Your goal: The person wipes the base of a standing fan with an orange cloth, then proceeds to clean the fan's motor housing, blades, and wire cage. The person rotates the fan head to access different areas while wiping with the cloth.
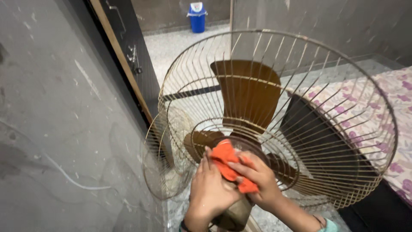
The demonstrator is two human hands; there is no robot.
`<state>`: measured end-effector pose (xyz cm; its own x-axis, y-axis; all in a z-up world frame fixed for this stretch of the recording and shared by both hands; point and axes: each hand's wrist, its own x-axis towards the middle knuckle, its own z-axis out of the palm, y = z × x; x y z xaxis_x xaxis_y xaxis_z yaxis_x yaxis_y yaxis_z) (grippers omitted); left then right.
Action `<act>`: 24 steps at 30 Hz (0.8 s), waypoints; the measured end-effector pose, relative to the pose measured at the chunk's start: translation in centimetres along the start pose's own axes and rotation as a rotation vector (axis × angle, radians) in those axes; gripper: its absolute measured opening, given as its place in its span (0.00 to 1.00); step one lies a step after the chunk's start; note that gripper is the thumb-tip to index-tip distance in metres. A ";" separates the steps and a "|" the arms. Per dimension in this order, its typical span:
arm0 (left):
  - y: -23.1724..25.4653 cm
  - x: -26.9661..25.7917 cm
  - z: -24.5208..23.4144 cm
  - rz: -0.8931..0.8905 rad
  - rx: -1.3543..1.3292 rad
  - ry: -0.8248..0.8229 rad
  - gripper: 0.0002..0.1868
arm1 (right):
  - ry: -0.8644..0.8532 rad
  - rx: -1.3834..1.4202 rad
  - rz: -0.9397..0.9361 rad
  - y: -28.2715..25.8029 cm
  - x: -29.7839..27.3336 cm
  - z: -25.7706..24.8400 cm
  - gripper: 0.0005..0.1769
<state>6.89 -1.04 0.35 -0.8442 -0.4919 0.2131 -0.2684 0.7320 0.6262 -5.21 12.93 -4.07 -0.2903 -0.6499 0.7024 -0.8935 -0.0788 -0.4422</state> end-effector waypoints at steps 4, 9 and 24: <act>-0.5 -0.3 0.5 0.005 0.011 -0.017 0.75 | -0.018 -0.056 -0.090 -0.8 -1.0 -1.1 0.23; 0.2 -2.2 1.6 -0.120 0.094 0.134 0.59 | -0.299 -0.144 -0.153 -1.0 5.0 -1.0 0.23; -0.2 -4.1 2.0 0.044 0.074 0.265 0.59 | -0.062 -0.075 -0.068 -1.9 3.3 1.1 0.16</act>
<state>9.43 1.79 -2.11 -0.7077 -0.5578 0.4337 -0.2755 0.7831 0.5576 -4.13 10.11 -1.50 -0.2086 -0.6904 0.6927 -0.9342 -0.0688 -0.3500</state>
